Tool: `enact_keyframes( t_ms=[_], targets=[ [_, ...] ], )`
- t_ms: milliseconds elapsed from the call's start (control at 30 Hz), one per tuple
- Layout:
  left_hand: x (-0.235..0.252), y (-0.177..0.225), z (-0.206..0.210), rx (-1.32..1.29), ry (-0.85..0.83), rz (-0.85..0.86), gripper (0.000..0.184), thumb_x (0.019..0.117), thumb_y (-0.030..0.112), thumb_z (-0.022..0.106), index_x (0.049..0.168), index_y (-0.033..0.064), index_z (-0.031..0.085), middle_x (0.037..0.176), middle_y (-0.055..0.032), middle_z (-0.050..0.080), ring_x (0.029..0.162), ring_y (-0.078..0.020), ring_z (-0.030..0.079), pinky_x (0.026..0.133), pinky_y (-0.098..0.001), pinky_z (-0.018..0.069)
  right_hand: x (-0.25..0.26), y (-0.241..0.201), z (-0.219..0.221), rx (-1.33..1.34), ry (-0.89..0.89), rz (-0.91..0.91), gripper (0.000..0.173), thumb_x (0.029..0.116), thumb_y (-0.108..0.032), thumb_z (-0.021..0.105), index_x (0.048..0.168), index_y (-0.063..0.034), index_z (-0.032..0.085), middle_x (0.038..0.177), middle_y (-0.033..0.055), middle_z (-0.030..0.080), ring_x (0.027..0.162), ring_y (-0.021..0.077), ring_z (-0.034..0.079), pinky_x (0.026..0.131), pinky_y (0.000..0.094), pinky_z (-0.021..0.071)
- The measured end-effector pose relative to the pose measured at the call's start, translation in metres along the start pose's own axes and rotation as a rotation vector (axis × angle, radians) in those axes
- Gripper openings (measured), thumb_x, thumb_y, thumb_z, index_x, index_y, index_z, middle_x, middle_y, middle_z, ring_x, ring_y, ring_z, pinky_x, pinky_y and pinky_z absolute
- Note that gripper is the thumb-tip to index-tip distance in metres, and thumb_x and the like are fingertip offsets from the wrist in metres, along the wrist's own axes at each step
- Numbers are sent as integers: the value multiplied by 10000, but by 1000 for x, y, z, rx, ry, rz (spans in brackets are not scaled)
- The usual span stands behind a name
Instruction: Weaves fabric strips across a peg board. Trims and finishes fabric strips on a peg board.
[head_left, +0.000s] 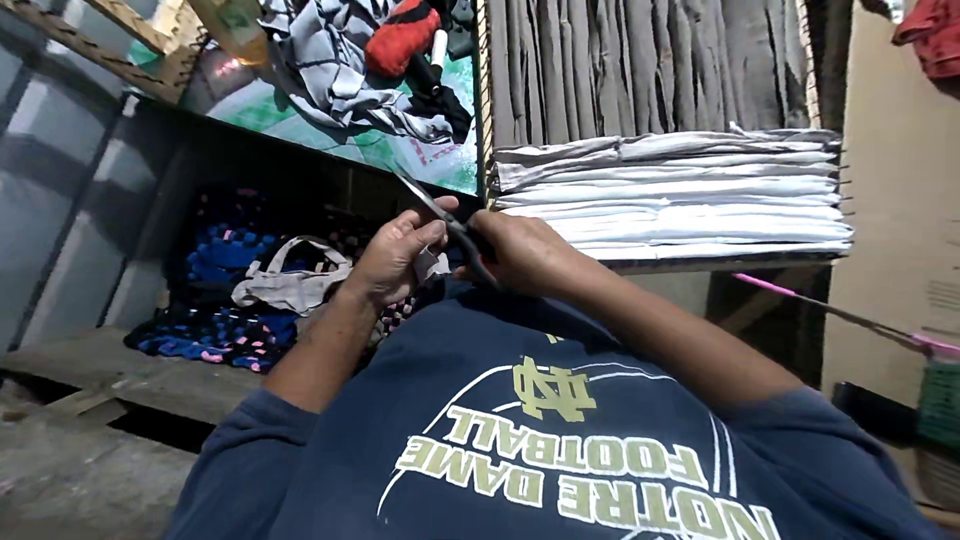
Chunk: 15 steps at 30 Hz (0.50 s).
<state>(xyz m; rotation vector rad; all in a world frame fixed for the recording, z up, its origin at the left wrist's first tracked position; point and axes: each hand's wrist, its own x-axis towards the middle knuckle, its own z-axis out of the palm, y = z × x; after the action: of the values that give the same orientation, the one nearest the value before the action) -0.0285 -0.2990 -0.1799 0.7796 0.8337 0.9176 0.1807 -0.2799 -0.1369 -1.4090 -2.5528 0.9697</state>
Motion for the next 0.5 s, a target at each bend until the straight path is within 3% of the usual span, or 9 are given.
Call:
enact_keyframes(
  t_ms=[167,400,500],
  targets=[
    [-14,-1,-9,26,83,-55,219,1062,158,506,1236,140,638,907,34,659,684,-15,601,614,-175,542,15,-8,19,-15,-35,-55,439,917,-275,752,1235,-5,616,1109,194,671,972,364,689,807,564,556],
    [-25,9,-22,166,57,29,208,1036,108,500,1188,111,642,920,13,701,735,-45,663,653,-216,584,19,-6,24,154,-81,-184,583,893,-220,784,1384,2,560,1216,207,641,1056,332,666,901,523,544],
    [-25,14,-33,242,62,68,204,1036,103,506,1187,123,641,911,53,690,721,-12,642,647,-188,568,16,2,22,192,61,-284,579,908,-255,778,1384,8,580,1230,212,632,1005,304,680,868,467,577]
  ],
)
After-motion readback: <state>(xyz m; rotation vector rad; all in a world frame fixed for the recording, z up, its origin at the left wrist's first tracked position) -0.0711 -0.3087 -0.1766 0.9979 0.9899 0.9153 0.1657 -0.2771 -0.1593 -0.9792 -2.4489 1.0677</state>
